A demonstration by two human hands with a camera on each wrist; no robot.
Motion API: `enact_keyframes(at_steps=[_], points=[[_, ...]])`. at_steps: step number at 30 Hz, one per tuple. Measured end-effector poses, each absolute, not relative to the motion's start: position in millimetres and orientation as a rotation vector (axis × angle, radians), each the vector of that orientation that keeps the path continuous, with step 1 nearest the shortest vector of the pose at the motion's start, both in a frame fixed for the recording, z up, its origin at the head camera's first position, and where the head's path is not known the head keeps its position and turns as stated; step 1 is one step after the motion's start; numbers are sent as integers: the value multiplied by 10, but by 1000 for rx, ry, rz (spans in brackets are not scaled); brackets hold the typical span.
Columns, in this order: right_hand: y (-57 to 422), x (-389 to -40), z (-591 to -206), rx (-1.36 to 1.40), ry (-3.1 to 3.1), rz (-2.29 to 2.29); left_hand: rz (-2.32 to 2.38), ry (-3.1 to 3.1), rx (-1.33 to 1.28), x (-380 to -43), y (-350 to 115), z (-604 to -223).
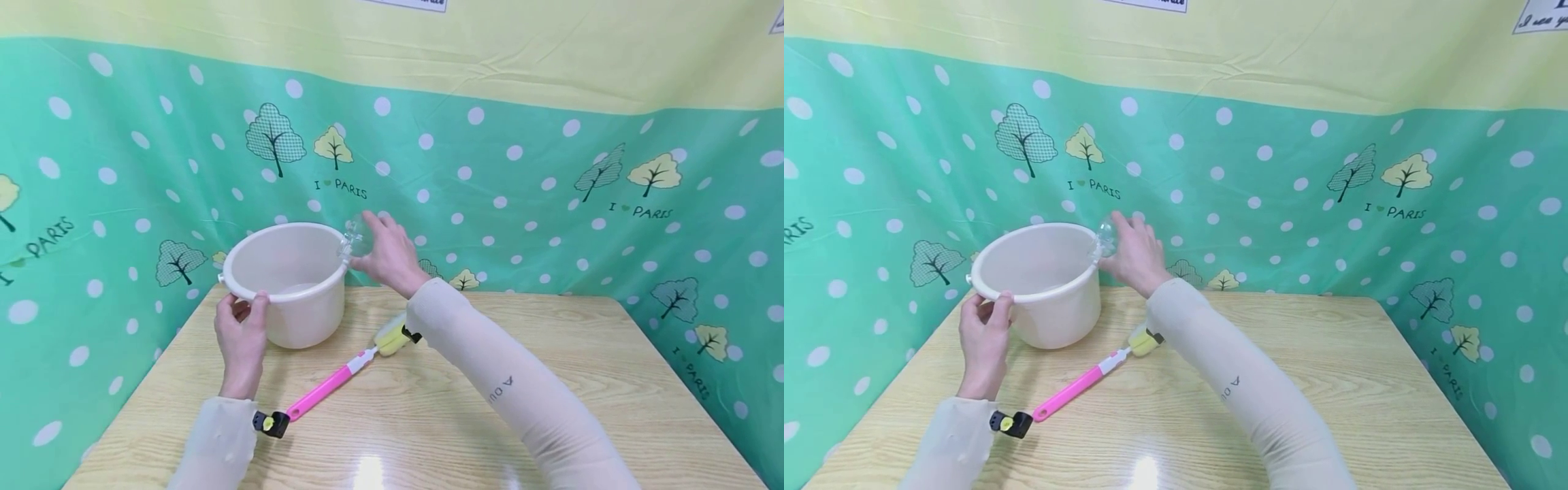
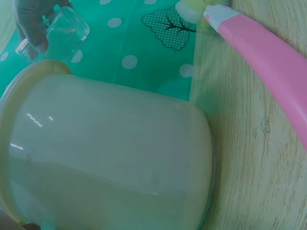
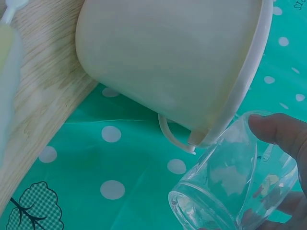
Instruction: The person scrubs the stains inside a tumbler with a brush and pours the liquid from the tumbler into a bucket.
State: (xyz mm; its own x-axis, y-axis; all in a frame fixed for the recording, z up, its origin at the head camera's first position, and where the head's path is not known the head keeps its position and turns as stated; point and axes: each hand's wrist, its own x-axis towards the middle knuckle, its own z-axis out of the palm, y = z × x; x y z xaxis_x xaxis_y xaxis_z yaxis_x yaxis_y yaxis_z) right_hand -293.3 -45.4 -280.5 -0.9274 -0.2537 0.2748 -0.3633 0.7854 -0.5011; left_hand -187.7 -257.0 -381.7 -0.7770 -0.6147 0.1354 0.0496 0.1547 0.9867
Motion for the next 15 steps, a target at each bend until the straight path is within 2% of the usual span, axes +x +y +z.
enact_keyframes(at_steps=[15], points=[[-466,-2966,-2797,492,-2789,823,-1649,-1915,535,-1902,-2568,-3806]])
